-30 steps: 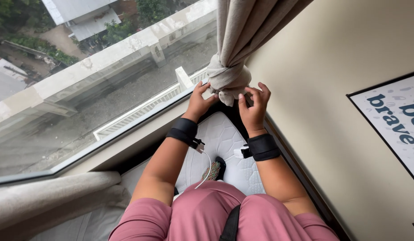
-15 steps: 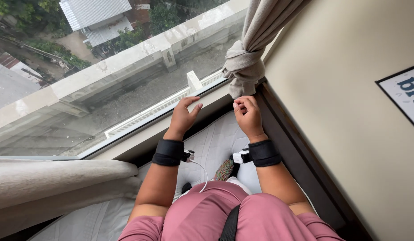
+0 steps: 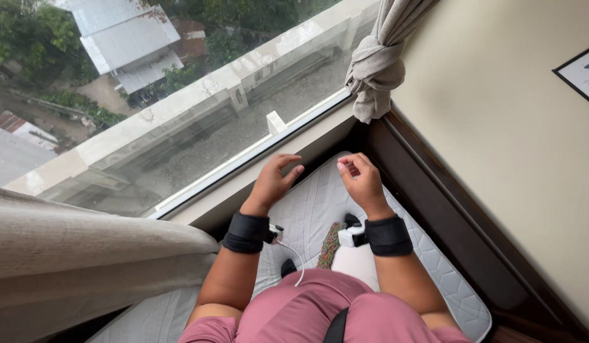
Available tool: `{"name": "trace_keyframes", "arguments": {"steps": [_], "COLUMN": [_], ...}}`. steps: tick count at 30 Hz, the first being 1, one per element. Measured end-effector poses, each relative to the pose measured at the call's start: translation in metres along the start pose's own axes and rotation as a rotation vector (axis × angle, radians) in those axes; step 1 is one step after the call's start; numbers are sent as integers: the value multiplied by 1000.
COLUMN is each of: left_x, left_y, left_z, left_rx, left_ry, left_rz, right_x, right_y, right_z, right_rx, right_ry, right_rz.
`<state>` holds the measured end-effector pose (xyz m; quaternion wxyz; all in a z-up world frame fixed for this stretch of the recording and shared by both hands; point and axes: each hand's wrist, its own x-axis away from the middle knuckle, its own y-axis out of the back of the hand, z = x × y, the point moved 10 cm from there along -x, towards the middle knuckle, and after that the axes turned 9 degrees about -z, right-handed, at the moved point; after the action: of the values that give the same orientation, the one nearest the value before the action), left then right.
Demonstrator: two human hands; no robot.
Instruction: The person gathers and ties back the window curtains to clear the view. They then use a colorful duster to clean the window frame and the surface of the mattress.
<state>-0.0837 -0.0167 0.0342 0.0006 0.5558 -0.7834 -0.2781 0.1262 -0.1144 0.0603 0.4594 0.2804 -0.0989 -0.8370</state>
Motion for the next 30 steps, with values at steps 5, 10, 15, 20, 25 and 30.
{"name": "trace_keyframes", "arguments": {"steps": [5, 10, 15, 20, 25, 30], "left_x": [20, 48, 59, 89, 114, 132], "left_y": [-26, -40, -26, -9, -12, -12], "left_z": [3, 10, 17, 24, 3, -22], "left_rx": [40, 30, -17, -80, -74, -68], "left_ry": [60, 47, 24, 196, 103, 89], "left_rz": [103, 174, 154, 48, -9, 3], "right_x": [25, 43, 54, 91, 119, 134], "right_y": [6, -11, -32, -19, 12, 34], "right_z": [11, 18, 15, 5, -5, 16], "right_rx": [7, -2, -8, -38, -38, -65], "right_ry": [-58, -59, -68, -144, -223, -188], "right_rz": [13, 102, 244, 301, 280, 245]}}
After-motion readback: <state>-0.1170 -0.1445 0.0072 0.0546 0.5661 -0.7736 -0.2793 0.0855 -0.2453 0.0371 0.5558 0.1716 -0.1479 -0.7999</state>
